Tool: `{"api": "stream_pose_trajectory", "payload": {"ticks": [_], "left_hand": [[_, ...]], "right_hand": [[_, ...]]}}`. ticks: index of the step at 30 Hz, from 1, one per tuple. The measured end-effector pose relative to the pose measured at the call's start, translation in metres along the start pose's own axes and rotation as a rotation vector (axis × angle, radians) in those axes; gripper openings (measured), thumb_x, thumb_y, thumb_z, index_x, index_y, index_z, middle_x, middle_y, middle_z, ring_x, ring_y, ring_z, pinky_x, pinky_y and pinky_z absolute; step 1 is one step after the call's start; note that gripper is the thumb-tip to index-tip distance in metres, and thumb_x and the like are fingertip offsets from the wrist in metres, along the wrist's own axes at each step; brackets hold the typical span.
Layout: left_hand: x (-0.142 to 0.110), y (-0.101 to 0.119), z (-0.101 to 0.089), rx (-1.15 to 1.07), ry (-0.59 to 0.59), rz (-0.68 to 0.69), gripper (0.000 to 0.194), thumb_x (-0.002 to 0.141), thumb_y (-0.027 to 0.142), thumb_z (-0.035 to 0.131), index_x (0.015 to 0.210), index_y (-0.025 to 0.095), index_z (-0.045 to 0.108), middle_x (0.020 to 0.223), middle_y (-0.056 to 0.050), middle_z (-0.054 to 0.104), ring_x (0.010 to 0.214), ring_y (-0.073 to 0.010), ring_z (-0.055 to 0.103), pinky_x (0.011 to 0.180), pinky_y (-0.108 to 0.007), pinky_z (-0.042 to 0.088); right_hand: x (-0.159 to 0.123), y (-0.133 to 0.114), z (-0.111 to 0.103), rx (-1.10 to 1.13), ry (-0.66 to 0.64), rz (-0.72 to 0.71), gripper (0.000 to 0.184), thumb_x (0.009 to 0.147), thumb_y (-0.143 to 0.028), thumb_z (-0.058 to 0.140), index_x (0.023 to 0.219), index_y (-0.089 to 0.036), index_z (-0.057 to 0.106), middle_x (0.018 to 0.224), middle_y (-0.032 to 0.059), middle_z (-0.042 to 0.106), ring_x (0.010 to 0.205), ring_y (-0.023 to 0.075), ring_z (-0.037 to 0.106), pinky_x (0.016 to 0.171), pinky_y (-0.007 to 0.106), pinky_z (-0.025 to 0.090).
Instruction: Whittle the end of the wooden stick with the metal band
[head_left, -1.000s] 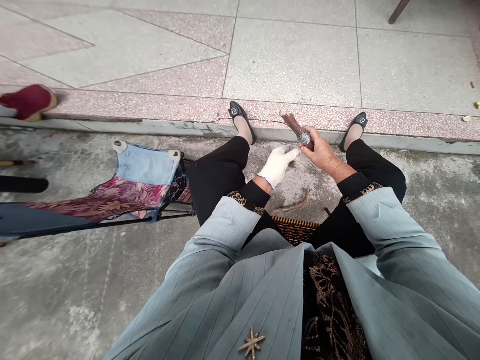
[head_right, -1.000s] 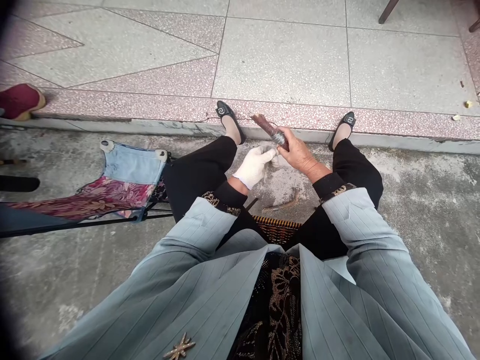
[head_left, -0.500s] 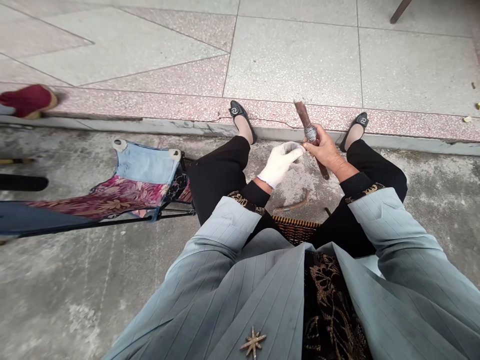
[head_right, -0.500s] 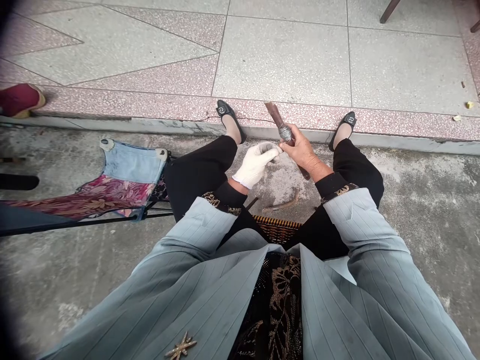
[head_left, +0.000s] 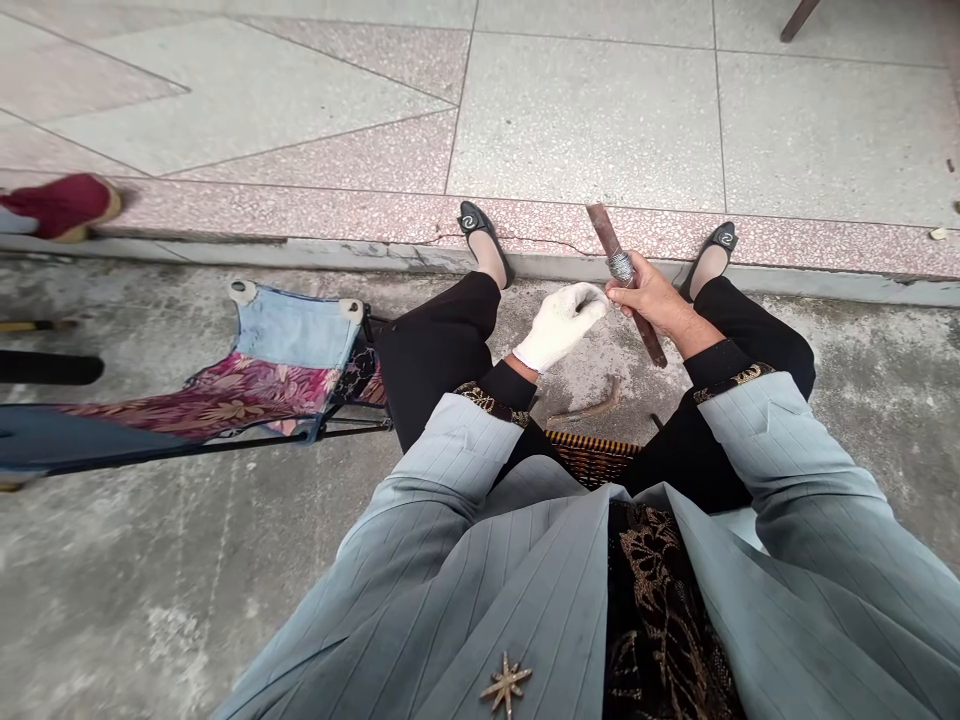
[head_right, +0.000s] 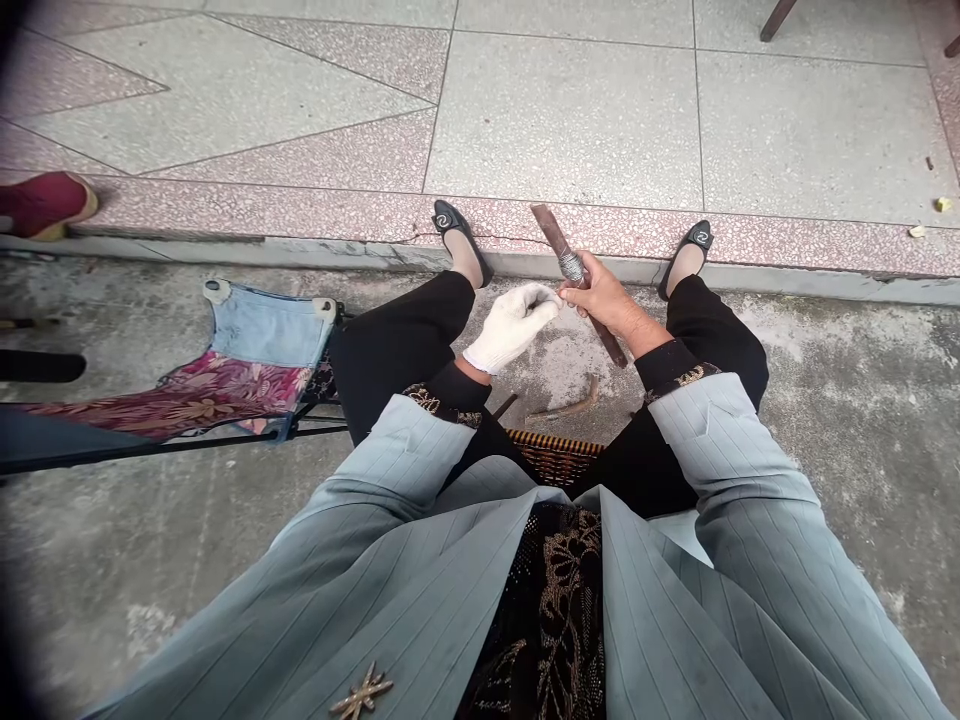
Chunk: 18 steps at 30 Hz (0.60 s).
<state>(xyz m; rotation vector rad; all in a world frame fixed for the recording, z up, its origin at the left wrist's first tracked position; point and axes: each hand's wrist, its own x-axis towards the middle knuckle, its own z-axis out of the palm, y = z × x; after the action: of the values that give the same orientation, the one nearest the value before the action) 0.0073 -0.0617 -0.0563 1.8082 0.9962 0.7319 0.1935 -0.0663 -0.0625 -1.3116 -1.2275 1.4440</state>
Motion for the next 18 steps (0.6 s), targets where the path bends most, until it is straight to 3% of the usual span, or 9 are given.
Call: {"api": "stream_pose_trajectory", "payload": {"ticks": [5,9,14,18], "left_hand": [[0.0,-0.004,0.004,0.123,0.121,-0.001,0.016,0.086,0.023,0.056,0.096,0.018,0.067,0.097,-0.006,0.069,0.089,-0.0198,0.06,0.085,-0.03,0.043],[0.0,-0.01,0.012,0.346,0.227,0.087,0.02,0.09,0.025,0.054,0.104,0.018,0.066,0.102,-0.011,0.067,0.098,-0.0246,0.059,0.092,-0.037,0.04],[-0.001,-0.015,0.016,0.668,0.24,0.207,0.027,0.096,0.026,0.046,0.113,0.017,0.064,0.104,-0.013,0.067,0.102,-0.026,0.058,0.095,-0.042,0.038],[0.0,-0.016,0.014,0.84,0.229,0.278,0.031,0.098,0.025,0.041,0.117,0.016,0.063,0.102,-0.013,0.068,0.1,-0.0249,0.059,0.091,-0.042,0.041]], "right_hand": [[-0.004,-0.004,0.007,0.134,-0.027,0.065,0.056,0.063,-0.032,0.075,0.107,-0.024,0.041,0.08,-0.0028,0.054,0.057,0.0097,0.048,0.043,0.022,0.034],[-0.004,-0.003,0.02,0.171,0.102,0.048,0.051,0.063,-0.024,0.067,0.104,-0.025,0.038,0.078,-0.0049,0.051,0.056,0.0089,0.047,0.043,0.02,0.033],[-0.006,-0.005,0.035,0.255,0.236,0.053,0.045,0.062,-0.017,0.063,0.097,-0.025,0.036,0.07,-0.0078,0.049,0.053,0.008,0.047,0.042,0.019,0.032],[-0.007,-0.006,0.039,0.351,0.256,0.099,0.046,0.059,-0.012,0.062,0.097,-0.024,0.038,0.064,-0.0085,0.049,0.051,0.0083,0.048,0.04,0.018,0.031]]}}
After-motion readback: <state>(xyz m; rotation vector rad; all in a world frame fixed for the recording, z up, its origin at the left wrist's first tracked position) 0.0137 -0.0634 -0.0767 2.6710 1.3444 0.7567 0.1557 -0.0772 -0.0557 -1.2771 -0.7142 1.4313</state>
